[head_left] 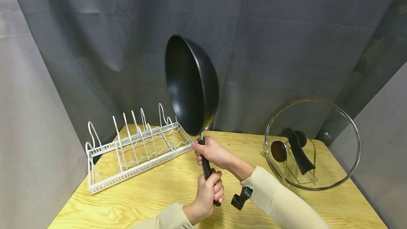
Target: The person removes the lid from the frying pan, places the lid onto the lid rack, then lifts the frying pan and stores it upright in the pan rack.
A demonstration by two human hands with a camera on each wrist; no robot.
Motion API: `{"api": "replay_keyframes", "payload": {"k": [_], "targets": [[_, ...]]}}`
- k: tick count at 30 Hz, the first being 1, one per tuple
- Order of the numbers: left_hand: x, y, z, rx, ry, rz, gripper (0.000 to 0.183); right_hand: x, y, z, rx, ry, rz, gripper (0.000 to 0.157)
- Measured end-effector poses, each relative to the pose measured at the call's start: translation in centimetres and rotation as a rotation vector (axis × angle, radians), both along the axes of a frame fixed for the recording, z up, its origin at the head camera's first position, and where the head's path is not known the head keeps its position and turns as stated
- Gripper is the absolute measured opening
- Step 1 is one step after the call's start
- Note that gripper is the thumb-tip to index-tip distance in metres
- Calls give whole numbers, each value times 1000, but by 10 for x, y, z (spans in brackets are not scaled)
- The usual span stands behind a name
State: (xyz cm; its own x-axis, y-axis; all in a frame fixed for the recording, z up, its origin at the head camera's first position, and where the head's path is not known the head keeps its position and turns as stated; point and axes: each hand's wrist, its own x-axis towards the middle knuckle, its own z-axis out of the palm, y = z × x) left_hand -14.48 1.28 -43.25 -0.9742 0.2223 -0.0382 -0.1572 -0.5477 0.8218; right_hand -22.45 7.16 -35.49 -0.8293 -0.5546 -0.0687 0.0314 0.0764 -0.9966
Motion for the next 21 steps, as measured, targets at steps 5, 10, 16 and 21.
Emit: {"api": "replay_keyframes", "payload": {"k": [5,10,16,21], "targets": [[3,-2,1,38,-19,-30,35,1,-2,-1,33,22,4,24],[5,-3,2,70,-24,-55,35,2,-3,-1,64,41,12,27],[7,-7,2,106,-27,-67,35,1,-7,-2,80,51,22,30],[9,-10,3,119,-55,-69,35,2,-11,-3,97,47,27,34]]}}
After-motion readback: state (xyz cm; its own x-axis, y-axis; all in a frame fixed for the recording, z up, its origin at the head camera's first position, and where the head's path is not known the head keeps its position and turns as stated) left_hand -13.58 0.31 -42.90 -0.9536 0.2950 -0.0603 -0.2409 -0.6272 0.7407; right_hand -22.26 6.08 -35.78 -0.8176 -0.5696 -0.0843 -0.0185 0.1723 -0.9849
